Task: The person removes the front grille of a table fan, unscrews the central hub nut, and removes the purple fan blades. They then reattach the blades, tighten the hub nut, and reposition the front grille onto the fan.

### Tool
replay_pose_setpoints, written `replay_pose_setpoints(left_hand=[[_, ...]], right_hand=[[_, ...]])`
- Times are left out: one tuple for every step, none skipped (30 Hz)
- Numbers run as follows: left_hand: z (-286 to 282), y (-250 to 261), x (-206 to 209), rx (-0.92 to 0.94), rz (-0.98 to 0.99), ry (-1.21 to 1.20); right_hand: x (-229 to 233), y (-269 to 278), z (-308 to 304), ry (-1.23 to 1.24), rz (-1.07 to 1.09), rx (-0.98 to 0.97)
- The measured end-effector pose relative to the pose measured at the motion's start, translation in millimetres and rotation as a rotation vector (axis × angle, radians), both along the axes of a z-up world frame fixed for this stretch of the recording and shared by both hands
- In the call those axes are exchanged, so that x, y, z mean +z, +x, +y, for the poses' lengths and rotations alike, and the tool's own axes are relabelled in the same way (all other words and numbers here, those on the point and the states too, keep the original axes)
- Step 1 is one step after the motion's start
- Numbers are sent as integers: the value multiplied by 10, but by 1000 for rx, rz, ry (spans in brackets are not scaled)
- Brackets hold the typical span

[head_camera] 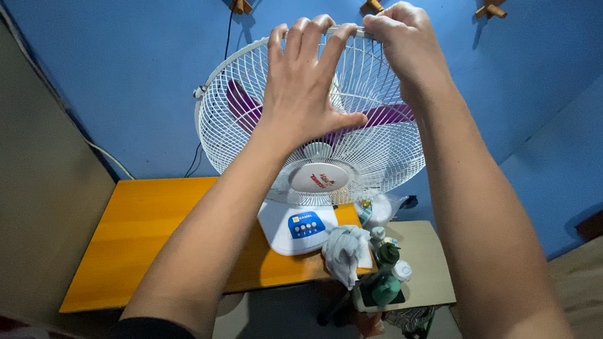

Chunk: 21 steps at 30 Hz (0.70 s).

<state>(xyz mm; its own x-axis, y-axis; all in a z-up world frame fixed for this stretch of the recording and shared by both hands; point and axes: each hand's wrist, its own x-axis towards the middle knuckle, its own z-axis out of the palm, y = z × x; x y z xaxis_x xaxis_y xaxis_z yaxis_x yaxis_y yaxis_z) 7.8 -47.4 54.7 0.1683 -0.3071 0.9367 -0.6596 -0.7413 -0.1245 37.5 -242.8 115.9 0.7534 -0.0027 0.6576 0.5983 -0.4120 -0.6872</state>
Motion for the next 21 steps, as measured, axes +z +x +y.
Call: replay_pose_setpoints(left_hand=[[-5,-3,2,5,3,3],[-10,-13,-4,8,4,7],[-16,-22,-7,12,4,10],[-20,-21,3,7,10,9],[-26,-17,17,3,15,9],[-31,-20,21,-1,19,8],[-34,-23,25,-7,13,8],[-40,-22,29,-15,10,6],[-46,-23,32,-22,7,5],[-44,-27,34,-25,0,4],[-47,-32,35,-28,-6,3],[-60,-34,35,-34,-10,2],[-62,-31,39,-31,-4,6],[-61,-28,43,-29,3,10],[-65,-26,47,-27,9,14],[-69,-22,63,-20,10,11],[-80,-17,77,-14,11,8],[-88,-14,77,-4,16,3],[-98,-11,74,-13,14,-2],[-108,-11,76,-25,11,-7],[-107,-7,81,-36,8,-12]], right_hand=[[0,2,-13,12,10,16],[-4,-9,-28,25,17,30],[-5,-21,-42,37,25,44],[7,-19,-53,43,26,52],[21,-16,-64,49,27,60],[26,-23,-72,55,26,68],[27,-33,-82,47,32,51],[28,-44,-98,39,42,33],[28,-53,-112,30,51,15],[22,-60,-111,24,53,5],[19,-66,-110,17,55,-5],[15,-74,-123,11,60,-19],[17,-78,-132,4,51,-16],[32,-85,-145,-4,42,-15],[47,-96,-150,-12,33,-13],[90,-105,-148,-84,-26,12],[150,-123,-158,-156,-85,37],[180,-137,-147,-230,-141,66],[202,-159,-138,-373,-254,-44],[238,-198,-139,-515,-367,-157],[263,-225,-126,-655,-481,-272]])
